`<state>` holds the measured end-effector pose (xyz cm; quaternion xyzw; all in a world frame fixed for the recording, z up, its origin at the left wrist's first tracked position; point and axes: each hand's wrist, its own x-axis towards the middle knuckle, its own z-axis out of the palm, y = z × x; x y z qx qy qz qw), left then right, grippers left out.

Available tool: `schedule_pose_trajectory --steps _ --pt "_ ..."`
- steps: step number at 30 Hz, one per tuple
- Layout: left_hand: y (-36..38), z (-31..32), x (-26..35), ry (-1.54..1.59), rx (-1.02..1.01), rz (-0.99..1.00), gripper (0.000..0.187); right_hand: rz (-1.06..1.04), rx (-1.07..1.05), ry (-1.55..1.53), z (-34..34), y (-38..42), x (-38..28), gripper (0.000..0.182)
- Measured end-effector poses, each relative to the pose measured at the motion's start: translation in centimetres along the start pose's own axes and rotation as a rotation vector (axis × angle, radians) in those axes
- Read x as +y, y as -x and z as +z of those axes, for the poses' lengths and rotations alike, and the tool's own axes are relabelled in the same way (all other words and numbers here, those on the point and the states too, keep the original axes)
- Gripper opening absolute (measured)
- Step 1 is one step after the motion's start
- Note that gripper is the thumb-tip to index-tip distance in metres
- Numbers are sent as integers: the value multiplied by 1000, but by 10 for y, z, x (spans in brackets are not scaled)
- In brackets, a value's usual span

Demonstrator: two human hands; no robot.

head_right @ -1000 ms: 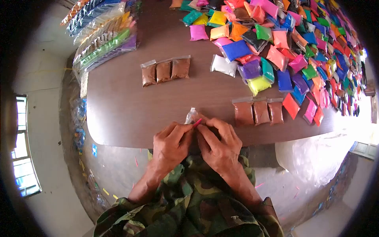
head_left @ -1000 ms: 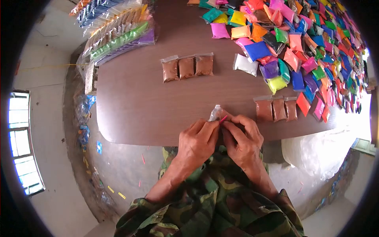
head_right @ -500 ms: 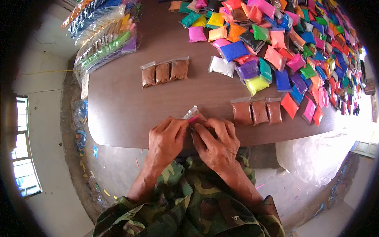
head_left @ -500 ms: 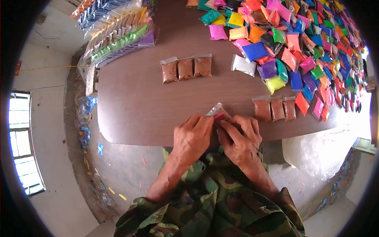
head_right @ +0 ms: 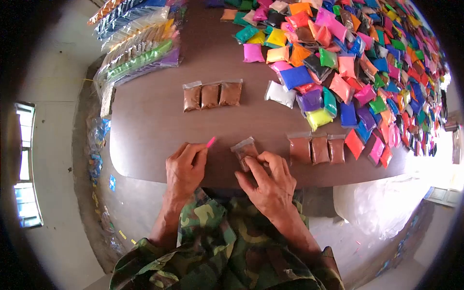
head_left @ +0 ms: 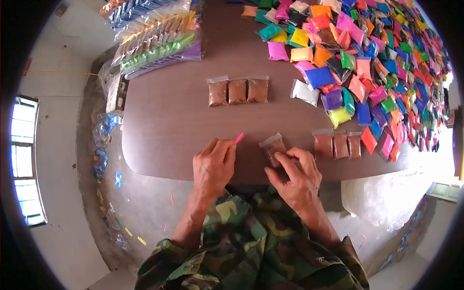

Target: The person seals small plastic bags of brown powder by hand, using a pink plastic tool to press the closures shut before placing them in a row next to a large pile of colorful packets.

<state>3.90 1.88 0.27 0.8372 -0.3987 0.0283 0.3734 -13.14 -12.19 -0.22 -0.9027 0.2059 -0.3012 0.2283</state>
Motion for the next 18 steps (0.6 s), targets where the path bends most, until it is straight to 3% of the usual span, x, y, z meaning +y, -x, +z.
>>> schedule_pose_trajectory --steps 8,18 --pt "8 3 -19 147 129 -47 10 -23 -30 101 16 -48 11 54" --pt "10 2 -22 209 137 -69 9 -111 26 129 40 -104 41 31"
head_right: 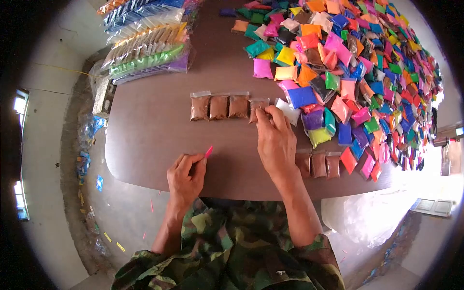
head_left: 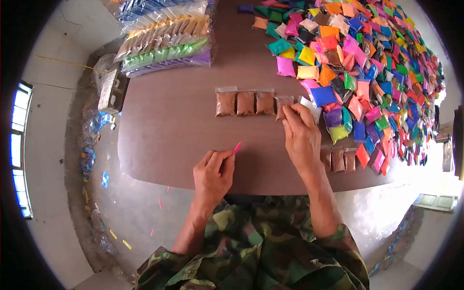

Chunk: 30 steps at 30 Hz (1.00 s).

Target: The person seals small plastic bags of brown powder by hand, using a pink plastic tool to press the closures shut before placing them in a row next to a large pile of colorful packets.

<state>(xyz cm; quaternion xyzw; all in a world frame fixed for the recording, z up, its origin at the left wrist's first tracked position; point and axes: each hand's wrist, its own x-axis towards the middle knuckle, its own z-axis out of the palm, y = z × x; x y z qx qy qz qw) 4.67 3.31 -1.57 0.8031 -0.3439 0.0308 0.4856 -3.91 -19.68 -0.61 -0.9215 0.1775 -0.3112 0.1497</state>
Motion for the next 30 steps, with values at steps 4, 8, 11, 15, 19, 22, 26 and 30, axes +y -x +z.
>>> schedule_pose_trajectory --steps 4,8,11,15,19,22,26,30 --pt "1 0 0 13 -6 -18 7 -35 7 26 6 -12 3 30" --pt "-2 -2 2 17 5 9 7 -17 2 51 11 -16 2 31" --pt "-1 -3 2 39 -2 -28 6 0 -14 78 6 -19 -6 32" --pt "-7 -9 8 79 -3 -124 7 -59 -47 115 1 -26 -5 36" --pt "-33 -13 9 -123 -30 15 8 -178 -124 113 -2 -38 0 42" --pt "-71 -7 10 -246 -72 196 9 -192 -204 107 0 -43 0 44" --pt "-98 16 -12 -263 -250 262 9 -187 -228 94 3 -46 -11 42" --pt "-104 -4 -25 -209 -241 303 14 -205 -214 48 14 -42 -26 37"
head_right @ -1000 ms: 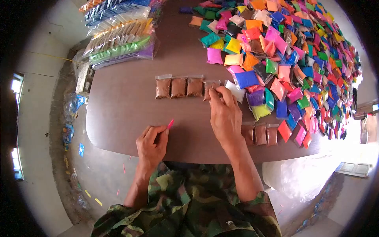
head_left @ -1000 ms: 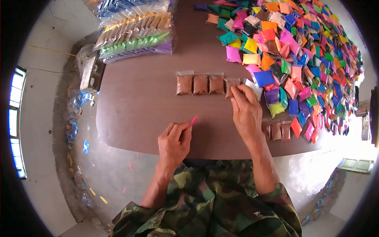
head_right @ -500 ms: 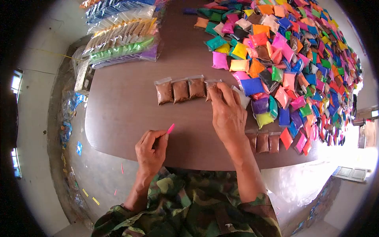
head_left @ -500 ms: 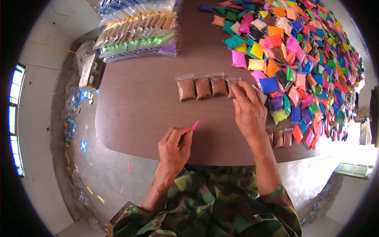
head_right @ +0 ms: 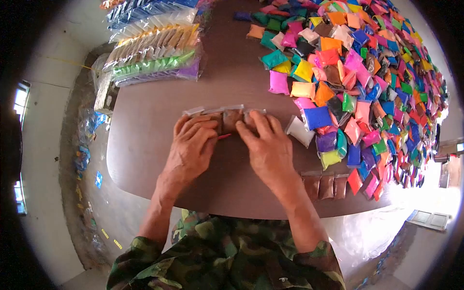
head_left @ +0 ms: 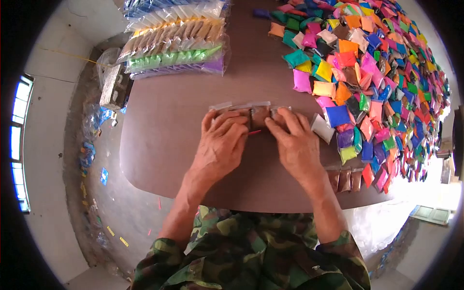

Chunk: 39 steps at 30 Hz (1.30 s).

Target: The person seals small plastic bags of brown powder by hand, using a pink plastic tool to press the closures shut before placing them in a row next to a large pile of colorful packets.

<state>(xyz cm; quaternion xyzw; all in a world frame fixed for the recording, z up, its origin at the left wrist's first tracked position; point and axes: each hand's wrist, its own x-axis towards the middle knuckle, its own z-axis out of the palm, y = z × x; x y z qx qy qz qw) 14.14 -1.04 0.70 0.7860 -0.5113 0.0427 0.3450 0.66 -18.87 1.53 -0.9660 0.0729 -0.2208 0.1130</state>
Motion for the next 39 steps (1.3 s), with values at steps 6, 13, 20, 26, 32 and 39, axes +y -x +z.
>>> schedule_pose_trajectory --steps 6,13,20,26,32,39 --pt "14 -34 -33 30 4 -36 12 59 31 -104 26 -9 -48 37" --pt "39 -44 -26 -67 158 -57 11 153 67 -144 12 9 -34 44" --pt "85 -46 -15 -13 199 -245 13 97 114 -133 26 9 -28 37" --pt "95 -41 -18 23 222 -304 12 90 156 -110 31 5 -27 32" --pt "92 -42 -16 -20 216 -272 9 97 185 -113 33 6 -24 33" --pt "89 -41 -13 -30 194 -307 8 118 209 -120 31 3 -30 32"
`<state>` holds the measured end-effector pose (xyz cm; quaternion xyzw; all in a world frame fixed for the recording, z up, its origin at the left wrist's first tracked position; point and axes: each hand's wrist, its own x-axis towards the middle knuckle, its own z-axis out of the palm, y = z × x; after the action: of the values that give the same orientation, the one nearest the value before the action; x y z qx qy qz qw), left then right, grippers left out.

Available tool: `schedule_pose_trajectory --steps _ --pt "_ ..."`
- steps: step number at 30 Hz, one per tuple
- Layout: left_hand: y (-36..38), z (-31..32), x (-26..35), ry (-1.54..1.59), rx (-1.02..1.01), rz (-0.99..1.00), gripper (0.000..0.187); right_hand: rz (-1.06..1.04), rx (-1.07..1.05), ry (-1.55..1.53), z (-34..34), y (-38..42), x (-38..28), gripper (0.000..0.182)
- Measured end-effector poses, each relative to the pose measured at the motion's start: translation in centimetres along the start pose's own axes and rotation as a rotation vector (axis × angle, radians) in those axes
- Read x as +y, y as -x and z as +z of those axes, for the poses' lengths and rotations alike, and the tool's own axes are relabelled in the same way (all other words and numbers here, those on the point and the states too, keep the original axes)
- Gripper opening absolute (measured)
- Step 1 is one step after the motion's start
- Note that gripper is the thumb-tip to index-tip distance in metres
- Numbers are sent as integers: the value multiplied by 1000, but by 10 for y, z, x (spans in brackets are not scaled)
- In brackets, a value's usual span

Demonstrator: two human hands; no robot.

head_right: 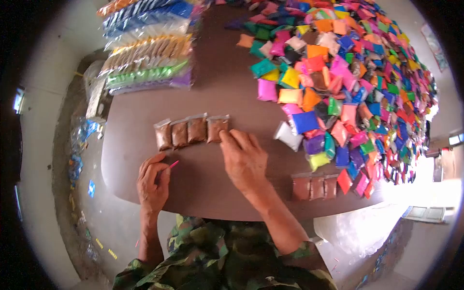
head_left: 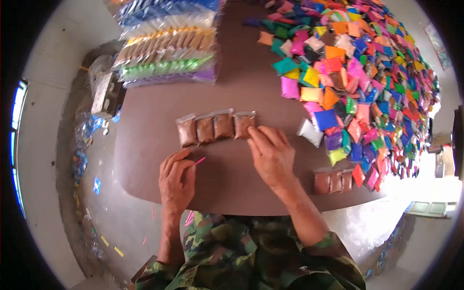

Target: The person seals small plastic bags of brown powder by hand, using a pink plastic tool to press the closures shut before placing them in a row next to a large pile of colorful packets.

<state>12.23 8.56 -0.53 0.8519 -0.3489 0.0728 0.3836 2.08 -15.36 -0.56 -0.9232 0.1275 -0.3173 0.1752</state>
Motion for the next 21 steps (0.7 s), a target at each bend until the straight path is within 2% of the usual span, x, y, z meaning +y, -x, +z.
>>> schedule_pose_trajectory --steps 4,8,11,15,18,21 --pt "3 1 -1 -23 3 -7 7 25 -57 -12 -4 -3 1 33" --pt "3 2 -2 -25 1 -2 7 -19 42 14 -26 -12 9 28" --pt "4 3 -3 -11 -7 -18 9 72 -1 148 -63 -28 45 28" --pt "2 2 -1 -14 -23 -36 9 94 194 515 -101 -60 120 31" --pt "0 2 -1 -35 -25 -14 9 146 129 652 -108 -72 154 34" --pt "1 3 -2 -32 -16 -20 8 178 123 645 -105 -80 165 32"
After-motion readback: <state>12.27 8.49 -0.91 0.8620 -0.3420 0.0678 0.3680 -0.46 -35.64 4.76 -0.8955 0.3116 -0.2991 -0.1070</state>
